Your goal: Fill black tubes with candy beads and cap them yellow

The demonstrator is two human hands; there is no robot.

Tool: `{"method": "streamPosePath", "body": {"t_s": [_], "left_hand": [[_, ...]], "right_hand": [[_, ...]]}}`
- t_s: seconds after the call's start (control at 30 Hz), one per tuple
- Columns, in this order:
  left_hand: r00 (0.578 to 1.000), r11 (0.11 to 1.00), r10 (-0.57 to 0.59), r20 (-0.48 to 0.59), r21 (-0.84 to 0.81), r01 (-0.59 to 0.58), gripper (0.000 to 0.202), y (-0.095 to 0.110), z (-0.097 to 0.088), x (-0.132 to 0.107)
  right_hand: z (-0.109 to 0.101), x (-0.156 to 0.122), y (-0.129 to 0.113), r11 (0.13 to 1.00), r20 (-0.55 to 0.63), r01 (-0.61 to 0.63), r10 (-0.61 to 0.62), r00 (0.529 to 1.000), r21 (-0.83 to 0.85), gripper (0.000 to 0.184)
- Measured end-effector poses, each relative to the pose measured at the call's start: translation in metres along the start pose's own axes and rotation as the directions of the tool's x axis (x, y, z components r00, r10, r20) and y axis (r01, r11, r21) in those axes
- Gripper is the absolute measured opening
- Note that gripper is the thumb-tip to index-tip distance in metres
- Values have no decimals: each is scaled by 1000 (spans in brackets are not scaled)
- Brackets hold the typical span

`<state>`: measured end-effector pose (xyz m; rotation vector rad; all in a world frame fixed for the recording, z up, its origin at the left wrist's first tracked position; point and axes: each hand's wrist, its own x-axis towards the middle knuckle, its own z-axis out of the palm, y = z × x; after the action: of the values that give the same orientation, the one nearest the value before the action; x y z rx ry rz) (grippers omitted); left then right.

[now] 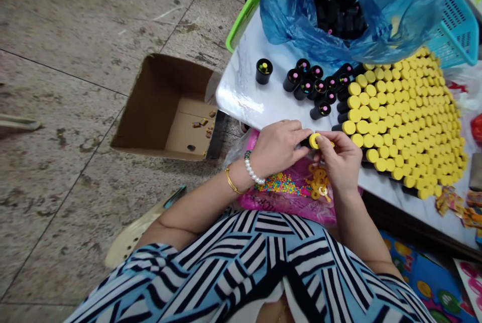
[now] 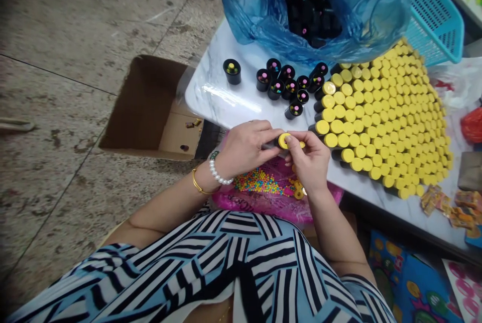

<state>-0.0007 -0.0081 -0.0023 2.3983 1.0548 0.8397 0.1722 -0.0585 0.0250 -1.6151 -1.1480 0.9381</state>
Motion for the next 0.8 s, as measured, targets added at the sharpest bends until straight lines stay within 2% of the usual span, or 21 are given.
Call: {"method": "streamPosePath", "body": {"t_s": [0.13, 0.3, 0.37, 0.43, 0.5, 0.6, 0.67, 0.73, 0.8], "left_hand": [[1000, 1000, -11, 8, 2, 11, 18, 2, 0, 2], [999, 999, -27, 23, -21, 28, 20, 3, -7, 1], [998, 993, -40, 54, -106, 46, 22, 4, -13, 2], [992, 955, -78, 103, -279, 104, 23, 6, -18, 4], [974, 850, -146, 172, -481, 212, 28, 9, -17, 7], [918, 576, -270, 291, -715, 396, 37, 16, -6, 8], [877, 400, -327, 352, -790, 466, 36, 20, 2, 7], [851, 316, -361, 381, -809, 496, 37, 22, 8, 5], [848, 325, -364, 385, -800, 503, 41, 23, 11, 2]], "right_hand": [[2, 0, 2, 1000, -34, 19, -19, 999, 23, 22], [2, 1, 2, 999, -15, 32, -32, 999, 14, 22], [1, 0, 1, 999, -12, 47, -47, 999, 12, 22], [1, 0, 0, 998, -5, 56, -56, 998, 6, 22], [1, 0, -1, 999, 24, 39, -39, 999, 9, 22], [3, -2, -3, 1000, 55, 10, -10, 998, -2, 21], [4, -2, -3, 999, 39, 27, -26, 999, -33, 20], [5, -3, -1, 997, 17, 45, -44, 999, -66, 21], [4, -2, 2, 997, 19, 45, -44, 999, -70, 23]]}}
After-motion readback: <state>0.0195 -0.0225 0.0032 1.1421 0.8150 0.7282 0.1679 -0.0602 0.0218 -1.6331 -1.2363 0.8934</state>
